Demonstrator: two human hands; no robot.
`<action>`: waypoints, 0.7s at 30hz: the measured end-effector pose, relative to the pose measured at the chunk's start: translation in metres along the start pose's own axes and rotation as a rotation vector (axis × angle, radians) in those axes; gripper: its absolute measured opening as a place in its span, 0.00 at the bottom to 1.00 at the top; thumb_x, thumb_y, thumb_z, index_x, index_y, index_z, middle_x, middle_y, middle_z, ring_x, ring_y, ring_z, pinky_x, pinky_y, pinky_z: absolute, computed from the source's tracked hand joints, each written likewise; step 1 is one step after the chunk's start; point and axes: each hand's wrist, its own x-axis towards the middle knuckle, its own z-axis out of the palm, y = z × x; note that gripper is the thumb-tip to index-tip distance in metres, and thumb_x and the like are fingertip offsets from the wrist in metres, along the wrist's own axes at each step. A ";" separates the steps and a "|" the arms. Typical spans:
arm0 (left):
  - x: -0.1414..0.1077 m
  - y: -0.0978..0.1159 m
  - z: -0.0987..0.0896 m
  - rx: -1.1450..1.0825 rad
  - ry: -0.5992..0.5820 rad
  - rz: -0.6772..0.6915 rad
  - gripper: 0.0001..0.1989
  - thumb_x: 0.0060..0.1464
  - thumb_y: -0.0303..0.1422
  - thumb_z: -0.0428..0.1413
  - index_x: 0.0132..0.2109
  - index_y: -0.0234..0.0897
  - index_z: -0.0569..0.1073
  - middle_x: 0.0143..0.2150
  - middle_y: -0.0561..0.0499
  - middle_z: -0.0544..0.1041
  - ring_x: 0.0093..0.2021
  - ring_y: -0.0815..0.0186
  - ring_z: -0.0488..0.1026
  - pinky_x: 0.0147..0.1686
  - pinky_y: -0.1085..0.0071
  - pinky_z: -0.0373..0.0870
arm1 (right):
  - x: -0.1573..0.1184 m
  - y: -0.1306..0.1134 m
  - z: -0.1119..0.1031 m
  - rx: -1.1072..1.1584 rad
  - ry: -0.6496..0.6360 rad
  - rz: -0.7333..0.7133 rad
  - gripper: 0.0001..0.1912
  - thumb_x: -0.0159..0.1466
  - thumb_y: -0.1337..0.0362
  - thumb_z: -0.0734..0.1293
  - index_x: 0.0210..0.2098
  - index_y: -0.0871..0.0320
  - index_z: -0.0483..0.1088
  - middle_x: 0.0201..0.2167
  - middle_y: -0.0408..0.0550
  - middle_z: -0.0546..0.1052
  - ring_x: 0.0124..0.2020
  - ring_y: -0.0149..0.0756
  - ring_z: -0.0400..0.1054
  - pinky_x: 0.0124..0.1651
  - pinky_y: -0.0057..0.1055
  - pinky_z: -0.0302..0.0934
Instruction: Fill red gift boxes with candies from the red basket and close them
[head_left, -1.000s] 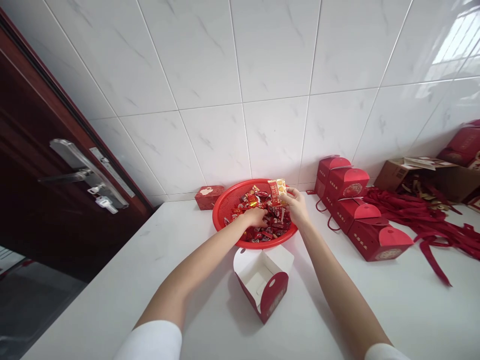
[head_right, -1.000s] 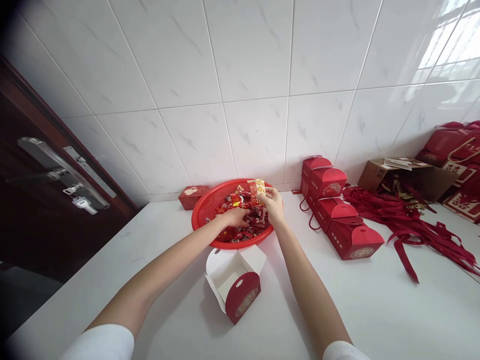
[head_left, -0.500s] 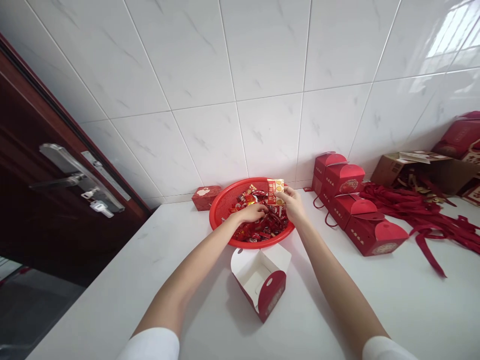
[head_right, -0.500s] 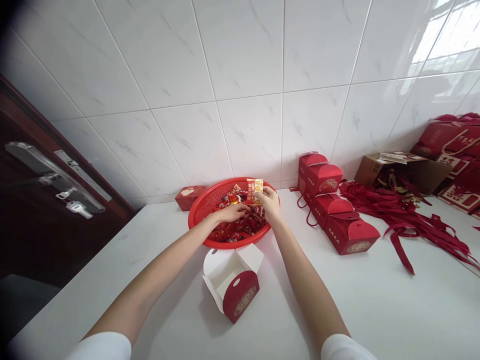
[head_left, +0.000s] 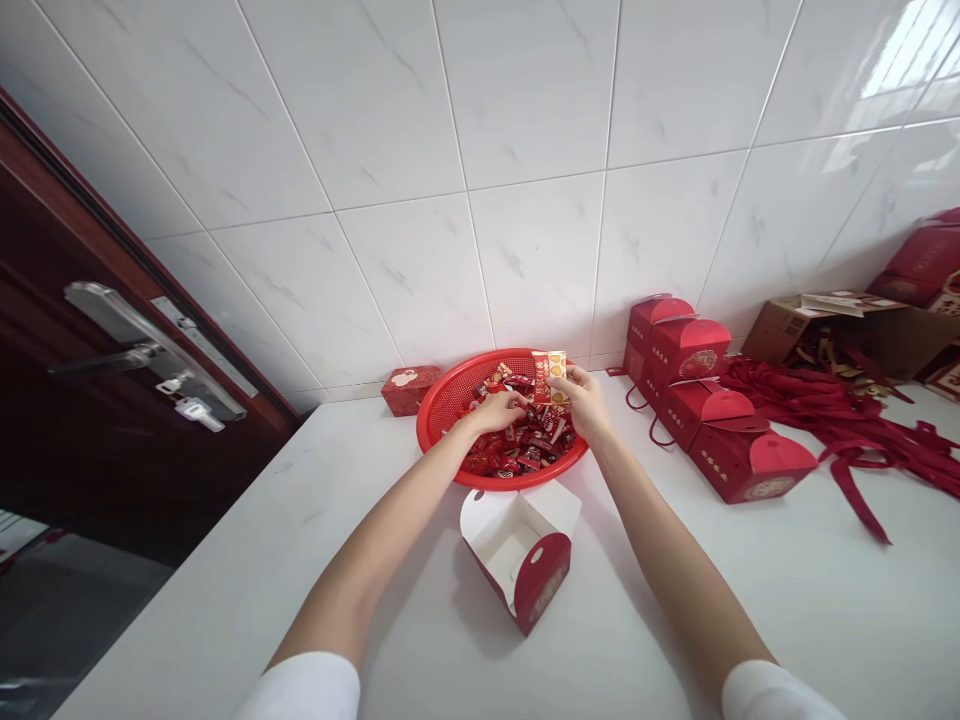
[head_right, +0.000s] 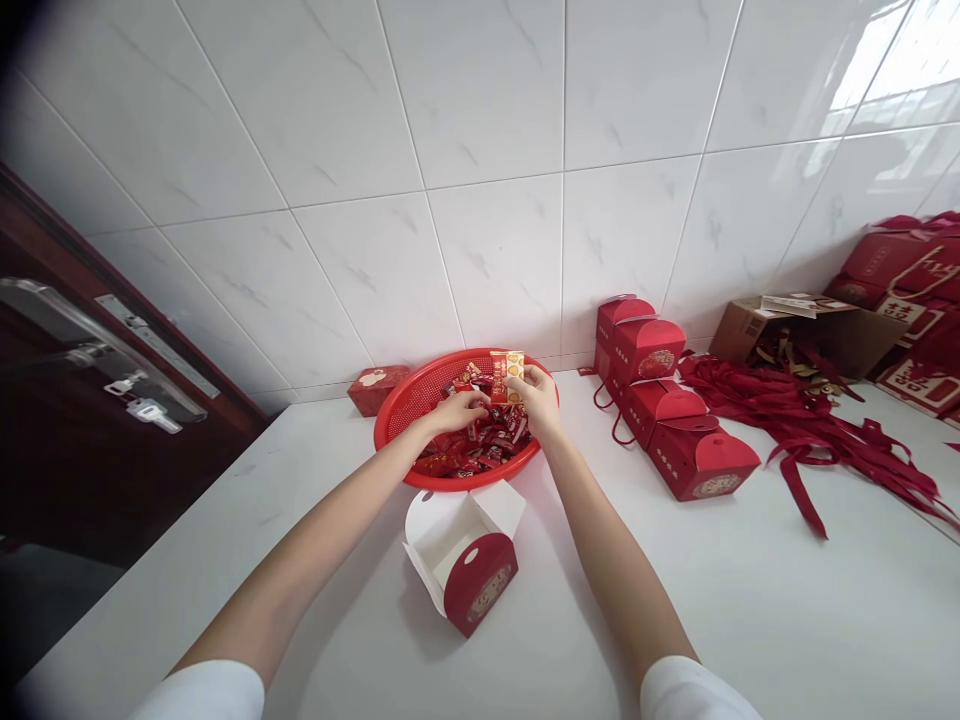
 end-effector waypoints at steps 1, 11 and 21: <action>0.000 -0.001 0.001 0.003 -0.013 0.005 0.14 0.55 0.31 0.55 0.48 0.39 0.79 0.42 0.49 0.82 0.45 0.57 0.78 0.47 0.68 0.72 | 0.000 0.000 0.000 -0.004 0.000 -0.001 0.14 0.43 0.59 0.75 0.29 0.54 0.72 0.28 0.42 0.79 0.30 0.38 0.73 0.36 0.34 0.67; -0.001 -0.009 0.004 0.123 -0.185 -0.027 0.07 0.43 0.34 0.65 0.31 0.39 0.77 0.34 0.50 0.81 0.38 0.56 0.78 0.39 0.69 0.71 | -0.002 -0.001 0.000 -0.022 0.002 -0.010 0.14 0.43 0.59 0.75 0.29 0.54 0.72 0.27 0.42 0.80 0.29 0.38 0.73 0.35 0.35 0.68; -0.001 -0.005 0.008 0.057 -0.197 0.025 0.28 0.28 0.25 0.69 0.43 0.39 0.78 0.45 0.48 0.82 0.44 0.53 0.78 0.42 0.67 0.73 | -0.002 -0.001 0.001 -0.015 0.011 0.002 0.14 0.43 0.60 0.74 0.30 0.54 0.73 0.29 0.43 0.80 0.31 0.40 0.74 0.36 0.35 0.68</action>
